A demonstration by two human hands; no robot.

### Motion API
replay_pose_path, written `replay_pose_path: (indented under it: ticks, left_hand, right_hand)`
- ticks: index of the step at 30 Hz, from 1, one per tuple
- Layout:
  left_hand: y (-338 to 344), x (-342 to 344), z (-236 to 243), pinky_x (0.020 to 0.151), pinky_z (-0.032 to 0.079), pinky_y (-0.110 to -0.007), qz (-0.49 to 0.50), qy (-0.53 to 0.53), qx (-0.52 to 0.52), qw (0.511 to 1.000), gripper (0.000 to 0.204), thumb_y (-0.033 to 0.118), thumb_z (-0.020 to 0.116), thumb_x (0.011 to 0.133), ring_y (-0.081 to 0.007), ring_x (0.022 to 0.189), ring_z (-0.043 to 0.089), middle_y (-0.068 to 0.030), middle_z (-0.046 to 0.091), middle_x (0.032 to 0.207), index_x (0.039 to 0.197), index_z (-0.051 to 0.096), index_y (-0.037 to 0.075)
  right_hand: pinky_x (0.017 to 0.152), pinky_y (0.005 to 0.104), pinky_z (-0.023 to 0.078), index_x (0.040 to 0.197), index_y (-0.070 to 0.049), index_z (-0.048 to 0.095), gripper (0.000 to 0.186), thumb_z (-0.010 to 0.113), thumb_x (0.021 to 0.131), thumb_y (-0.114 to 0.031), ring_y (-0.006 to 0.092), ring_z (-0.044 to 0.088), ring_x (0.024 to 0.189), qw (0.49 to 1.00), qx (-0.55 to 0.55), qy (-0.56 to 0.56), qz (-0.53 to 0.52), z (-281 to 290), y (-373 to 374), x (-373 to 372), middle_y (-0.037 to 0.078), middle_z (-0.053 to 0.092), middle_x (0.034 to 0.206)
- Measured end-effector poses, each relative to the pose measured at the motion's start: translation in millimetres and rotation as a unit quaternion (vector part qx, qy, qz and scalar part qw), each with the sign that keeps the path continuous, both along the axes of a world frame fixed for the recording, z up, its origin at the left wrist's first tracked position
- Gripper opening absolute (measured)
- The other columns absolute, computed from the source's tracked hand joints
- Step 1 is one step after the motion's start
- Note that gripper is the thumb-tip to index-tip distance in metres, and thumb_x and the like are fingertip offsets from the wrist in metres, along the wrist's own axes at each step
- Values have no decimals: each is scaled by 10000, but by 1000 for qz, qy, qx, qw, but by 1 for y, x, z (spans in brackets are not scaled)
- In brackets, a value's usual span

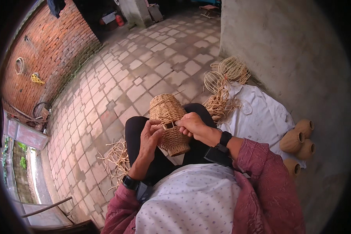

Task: The recorder is weaving a small bamboo or wicker basket using thin strips of material.

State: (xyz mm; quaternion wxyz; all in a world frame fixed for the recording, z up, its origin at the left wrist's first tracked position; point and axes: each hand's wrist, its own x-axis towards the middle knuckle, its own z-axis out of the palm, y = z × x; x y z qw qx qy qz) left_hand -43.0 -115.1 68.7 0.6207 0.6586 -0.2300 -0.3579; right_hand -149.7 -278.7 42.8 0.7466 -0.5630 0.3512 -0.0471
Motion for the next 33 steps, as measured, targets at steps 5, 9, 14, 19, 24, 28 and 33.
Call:
replay_pose_path:
  ticks: [5, 9, 14, 19, 24, 28, 33]
  left_hand:
    - [11, 1, 0, 536, 410, -202, 10, 22, -11, 1000, 284, 106, 580, 845, -78, 603, 486, -45, 596, 915, 1116, 497, 89]
    - [14, 4, 2, 527, 408, -203, 19, 14, 13, 1000, 281, 101, 582, 848, -80, 590, 486, -50, 604, 911, 1117, 503, 91]
    - [9, -1, 12, 568, 465, -251, 12, -223, 69, 972, 202, 93, 570, 869, -119, 624, 562, -95, 647, 872, 1064, 537, 55]
    - [-12, -20, 29, 633, 512, -371, -41, -494, 51, 867, 200, 29, 552, 836, -308, 736, 650, -142, 647, 837, 1030, 559, 79]
    - [-27, -28, 24, 639, 506, -427, -116, -529, 90, 836, 240, 20, 541, 812, -362, 745, 628, -176, 631, 858, 1042, 561, 87]
    - [-31, -23, 10, 607, 523, -338, -139, -389, 85, 907, 216, 39, 512, 866, -195, 690, 651, -125, 622, 818, 1078, 552, 50]
    - [-31, -17, 15, 627, 536, -296, -84, -130, 65, 986, 225, 63, 509, 876, -165, 731, 642, -95, 579, 845, 1100, 520, 44]
  right_hand:
    - [374, 218, 376, 807, -37, 576, 158, 657, 833, -171, 92, 511, 460, 996, 75, -39, 20, -5, -2, -10, 42, 590, 633]
    - [356, 209, 386, 811, -46, 559, 163, 645, 847, -181, 92, 526, 450, 993, 38, -80, -74, -26, -25, -37, 59, 604, 631]
    - [372, 205, 436, 817, -59, 538, 177, 625, 861, -207, 87, 540, 438, 987, -35, -39, -153, -30, -34, -66, 59, 616, 647]
    - [415, 210, 467, 836, -67, 540, 186, 622, 876, -229, 87, 562, 490, 981, -6, -94, -167, -36, -33, -71, 52, 615, 672]
    - [482, 211, 490, 863, -55, 559, 183, 625, 878, -224, 84, 579, 580, 972, -6, -151, -182, -36, -31, -71, 43, 609, 725]
    - [507, 198, 488, 872, -45, 567, 179, 621, 881, -215, 84, 575, 580, 964, 6, -186, -191, -29, -29, -66, 42, 607, 724]
    - [578, 213, 499, 925, -51, 572, 202, 621, 891, -244, 88, 586, 653, 964, -3, -239, -115, -7, -33, -50, 30, 612, 803]
